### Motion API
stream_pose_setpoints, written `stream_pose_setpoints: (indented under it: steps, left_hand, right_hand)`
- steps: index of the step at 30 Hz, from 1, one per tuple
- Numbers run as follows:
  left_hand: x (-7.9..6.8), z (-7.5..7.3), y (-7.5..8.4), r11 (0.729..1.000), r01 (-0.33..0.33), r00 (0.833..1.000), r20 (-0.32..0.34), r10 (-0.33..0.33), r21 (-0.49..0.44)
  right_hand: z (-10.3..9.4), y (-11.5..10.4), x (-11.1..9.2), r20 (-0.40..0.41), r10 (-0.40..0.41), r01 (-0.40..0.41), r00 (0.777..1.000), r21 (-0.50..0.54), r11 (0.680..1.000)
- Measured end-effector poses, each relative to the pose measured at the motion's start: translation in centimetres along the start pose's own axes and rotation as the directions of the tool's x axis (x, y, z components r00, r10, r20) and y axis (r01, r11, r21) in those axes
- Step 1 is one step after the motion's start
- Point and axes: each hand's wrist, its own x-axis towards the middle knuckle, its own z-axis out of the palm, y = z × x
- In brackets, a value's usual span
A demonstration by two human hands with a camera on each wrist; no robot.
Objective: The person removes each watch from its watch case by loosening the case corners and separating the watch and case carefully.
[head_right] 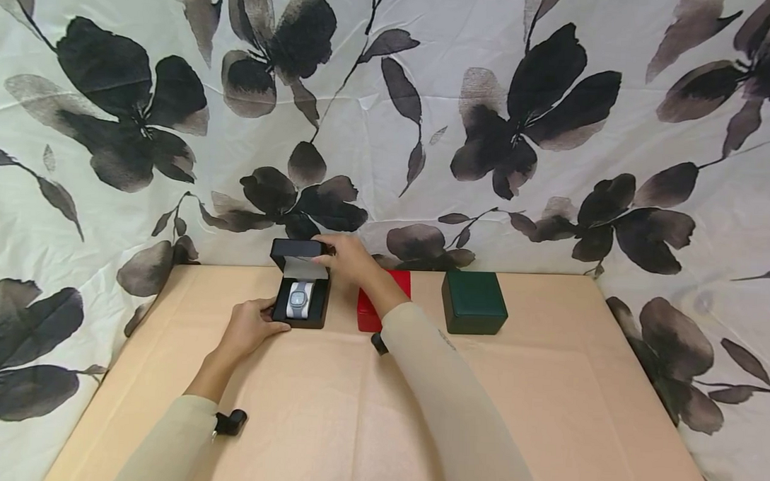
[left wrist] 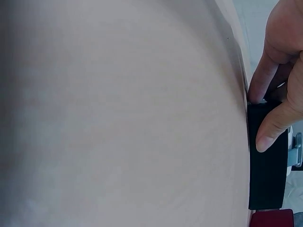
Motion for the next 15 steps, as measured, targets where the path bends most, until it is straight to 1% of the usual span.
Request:
stream_pose_setpoints:
  steps: [7,15]
  left_hand:
    - [0.01,0.13,0.01,1.0,-0.005,1.0,-0.005,0.005,0.002]
    - [-0.14,0.01,0.08,1.0,-0.004,1.0,-0.003,0.004,0.008]
  right_hand:
    - [-0.33,0.13,0.55,0.025,0.043,-0.044,0.999,0.05,0.998]
    - [-0.55,0.16,0.91,0.039,0.058,-0.061,0.998,0.058,0.996]
